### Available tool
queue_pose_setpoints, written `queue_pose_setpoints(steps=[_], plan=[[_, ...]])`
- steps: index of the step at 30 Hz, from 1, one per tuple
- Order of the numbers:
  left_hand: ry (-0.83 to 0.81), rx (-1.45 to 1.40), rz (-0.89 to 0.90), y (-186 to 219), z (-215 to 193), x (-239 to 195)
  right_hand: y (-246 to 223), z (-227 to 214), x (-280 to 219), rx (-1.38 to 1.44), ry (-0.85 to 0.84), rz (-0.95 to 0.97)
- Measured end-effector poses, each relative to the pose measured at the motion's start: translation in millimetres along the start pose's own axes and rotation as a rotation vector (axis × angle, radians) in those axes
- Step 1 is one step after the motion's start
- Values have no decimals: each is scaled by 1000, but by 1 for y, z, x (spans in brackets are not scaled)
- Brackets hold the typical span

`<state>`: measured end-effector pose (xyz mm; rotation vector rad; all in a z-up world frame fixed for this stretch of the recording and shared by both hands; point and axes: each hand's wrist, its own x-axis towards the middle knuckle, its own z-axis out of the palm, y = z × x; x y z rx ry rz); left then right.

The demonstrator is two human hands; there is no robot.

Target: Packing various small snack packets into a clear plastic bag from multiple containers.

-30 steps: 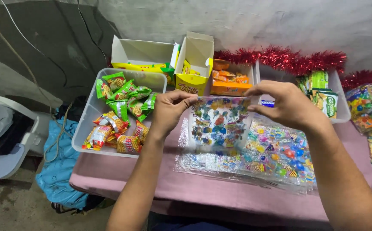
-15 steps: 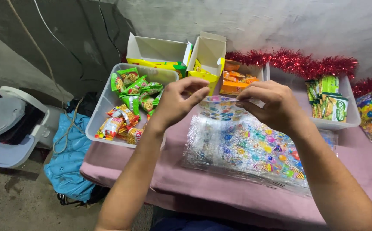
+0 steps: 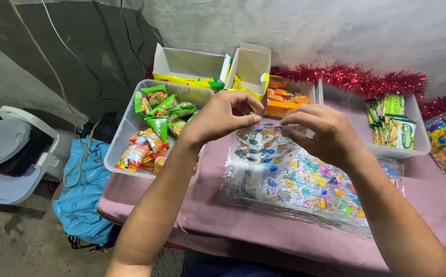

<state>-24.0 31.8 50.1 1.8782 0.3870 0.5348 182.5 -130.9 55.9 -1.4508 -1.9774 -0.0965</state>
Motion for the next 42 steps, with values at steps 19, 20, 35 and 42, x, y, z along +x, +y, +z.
queue_pose_setpoints(steps=[19,20,35,42], plan=[[-92,59,-16,-7,-3,0,-2,15,-8,-40,92,-107],[-60,83,-9,-10,-3,3,-1,15,-8,-69,98,-122],[156,317,237,-9,-12,-7,-8,13,14,-92,-171,-90],[98,328,139,4,-50,-47,-7,16,21,-144,-160,-94]])
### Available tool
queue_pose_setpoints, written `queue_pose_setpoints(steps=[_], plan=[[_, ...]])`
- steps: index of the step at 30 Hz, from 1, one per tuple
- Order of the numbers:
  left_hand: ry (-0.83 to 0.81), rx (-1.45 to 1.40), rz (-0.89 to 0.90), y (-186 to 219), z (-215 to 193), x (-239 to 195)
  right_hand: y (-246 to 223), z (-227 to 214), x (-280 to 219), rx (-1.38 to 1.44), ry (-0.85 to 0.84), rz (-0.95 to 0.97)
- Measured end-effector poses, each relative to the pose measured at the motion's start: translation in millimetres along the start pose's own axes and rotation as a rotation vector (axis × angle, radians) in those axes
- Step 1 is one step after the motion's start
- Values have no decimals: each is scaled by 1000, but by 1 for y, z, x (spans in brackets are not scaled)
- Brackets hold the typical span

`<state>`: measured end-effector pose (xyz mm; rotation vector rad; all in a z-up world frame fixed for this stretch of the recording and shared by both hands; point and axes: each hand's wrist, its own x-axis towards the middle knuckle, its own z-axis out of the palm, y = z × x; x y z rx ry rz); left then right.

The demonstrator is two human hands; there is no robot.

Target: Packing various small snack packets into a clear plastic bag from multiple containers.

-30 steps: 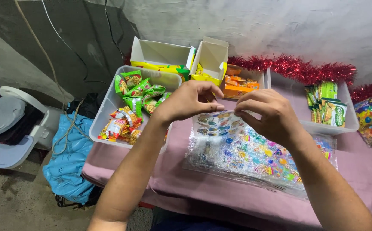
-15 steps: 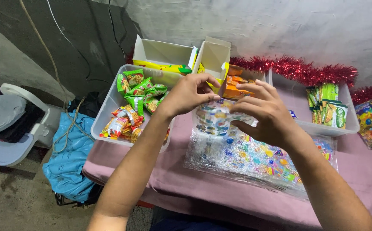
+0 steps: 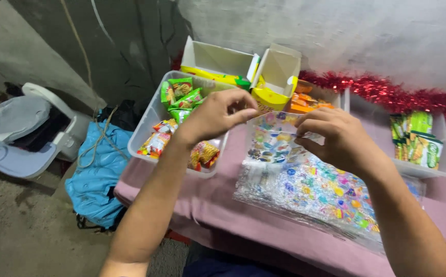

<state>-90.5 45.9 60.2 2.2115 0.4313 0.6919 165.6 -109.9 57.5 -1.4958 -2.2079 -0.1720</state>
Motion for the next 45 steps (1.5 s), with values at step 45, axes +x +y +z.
queue_pose_setpoints(steps=[45], plan=[[61,66,-80,18,-26,10,-2,13,7,12,-94,43]])
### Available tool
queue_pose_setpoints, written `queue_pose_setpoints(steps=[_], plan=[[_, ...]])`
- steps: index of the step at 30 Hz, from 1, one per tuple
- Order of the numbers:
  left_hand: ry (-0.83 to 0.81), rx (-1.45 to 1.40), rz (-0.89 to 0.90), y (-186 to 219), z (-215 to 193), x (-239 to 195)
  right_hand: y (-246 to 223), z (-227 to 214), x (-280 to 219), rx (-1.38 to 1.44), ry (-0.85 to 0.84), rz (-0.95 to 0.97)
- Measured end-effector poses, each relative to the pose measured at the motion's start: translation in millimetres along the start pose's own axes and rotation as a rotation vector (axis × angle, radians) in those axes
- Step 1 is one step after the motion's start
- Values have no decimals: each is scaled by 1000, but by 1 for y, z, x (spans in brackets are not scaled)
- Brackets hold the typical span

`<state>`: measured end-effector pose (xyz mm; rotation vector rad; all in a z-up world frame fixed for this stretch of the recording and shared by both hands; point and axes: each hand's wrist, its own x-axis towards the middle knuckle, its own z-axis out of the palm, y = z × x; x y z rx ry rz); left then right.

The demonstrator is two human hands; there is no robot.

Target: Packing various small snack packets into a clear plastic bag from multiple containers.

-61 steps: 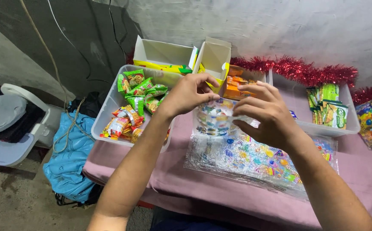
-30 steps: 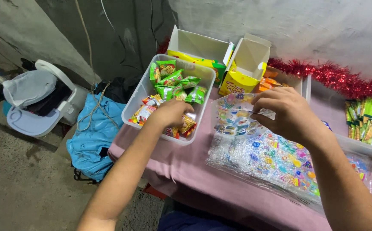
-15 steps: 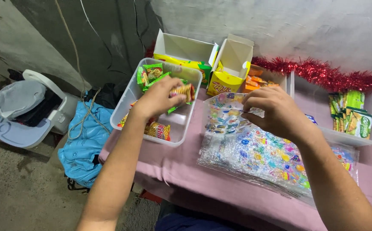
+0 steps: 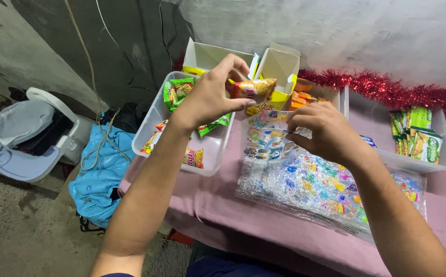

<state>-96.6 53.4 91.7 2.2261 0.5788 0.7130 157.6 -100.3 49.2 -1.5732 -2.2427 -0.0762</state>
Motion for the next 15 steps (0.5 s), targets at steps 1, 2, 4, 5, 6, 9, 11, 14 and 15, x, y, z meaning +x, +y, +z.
queue_pose_setpoints(steps=[1,2,4,5,6,9,11,14,15], plan=[[-2,-1,1,3,0,3,2,1,0,-1,0,2],[14,-26,47,6,0,5,4,2,0,1,-6,6],[29,-51,93,10,1,10,6,2,-1,2,-12,9],[17,-49,122,12,2,13,6,2,-1,-3,-13,18],[6,-46,148,13,2,15,6,2,0,-7,-16,24],[-22,7,202,12,2,18,11,6,0,9,-26,32],[-47,45,201,14,2,17,10,6,1,12,-27,34],[-70,120,178,14,9,20,9,7,2,16,-27,37],[-68,158,156,14,12,22,9,7,3,17,-25,39]])
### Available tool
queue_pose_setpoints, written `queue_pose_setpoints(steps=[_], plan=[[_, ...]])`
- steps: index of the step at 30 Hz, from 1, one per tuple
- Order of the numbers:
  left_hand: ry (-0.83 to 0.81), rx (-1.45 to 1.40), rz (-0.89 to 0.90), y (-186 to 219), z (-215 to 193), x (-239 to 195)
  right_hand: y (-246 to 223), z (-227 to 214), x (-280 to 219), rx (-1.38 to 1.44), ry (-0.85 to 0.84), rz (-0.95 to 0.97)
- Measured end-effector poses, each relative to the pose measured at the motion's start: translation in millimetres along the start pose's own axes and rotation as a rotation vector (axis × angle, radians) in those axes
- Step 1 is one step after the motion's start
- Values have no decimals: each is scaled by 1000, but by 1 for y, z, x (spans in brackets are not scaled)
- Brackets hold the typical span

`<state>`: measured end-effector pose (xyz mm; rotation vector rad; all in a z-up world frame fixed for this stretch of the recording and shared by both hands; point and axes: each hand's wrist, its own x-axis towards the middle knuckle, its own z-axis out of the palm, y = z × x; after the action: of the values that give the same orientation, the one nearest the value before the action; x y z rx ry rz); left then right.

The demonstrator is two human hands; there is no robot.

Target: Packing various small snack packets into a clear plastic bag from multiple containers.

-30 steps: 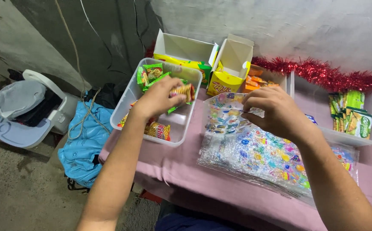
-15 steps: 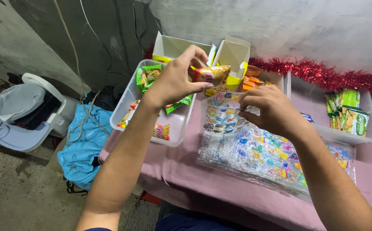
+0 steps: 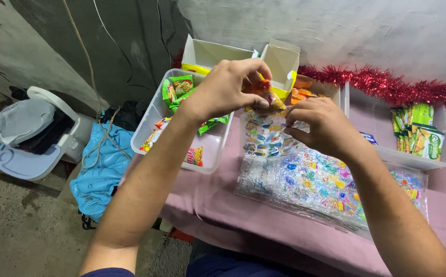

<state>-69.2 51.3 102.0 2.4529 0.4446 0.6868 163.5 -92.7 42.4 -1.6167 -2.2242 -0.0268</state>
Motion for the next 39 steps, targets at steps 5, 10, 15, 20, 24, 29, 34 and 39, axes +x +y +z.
queue_pose_setpoints(steps=[5,10,15,20,24,29,34,39], plan=[[-46,169,3,-2,16,8,2,2,2,-16,7,-7],[-128,288,-24,1,28,7,3,1,0,-7,19,-1],[-189,478,22,-25,54,17,6,1,-2,2,28,0],[-262,490,-4,-20,59,23,9,2,-2,-15,22,11],[-340,533,-21,-6,56,32,6,2,-1,-8,7,27],[-370,566,-40,-21,77,44,6,3,0,-36,6,20],[-392,568,-27,-37,96,53,5,5,-1,-45,17,11],[-491,532,-89,-42,112,51,4,6,-2,-40,20,-2]])
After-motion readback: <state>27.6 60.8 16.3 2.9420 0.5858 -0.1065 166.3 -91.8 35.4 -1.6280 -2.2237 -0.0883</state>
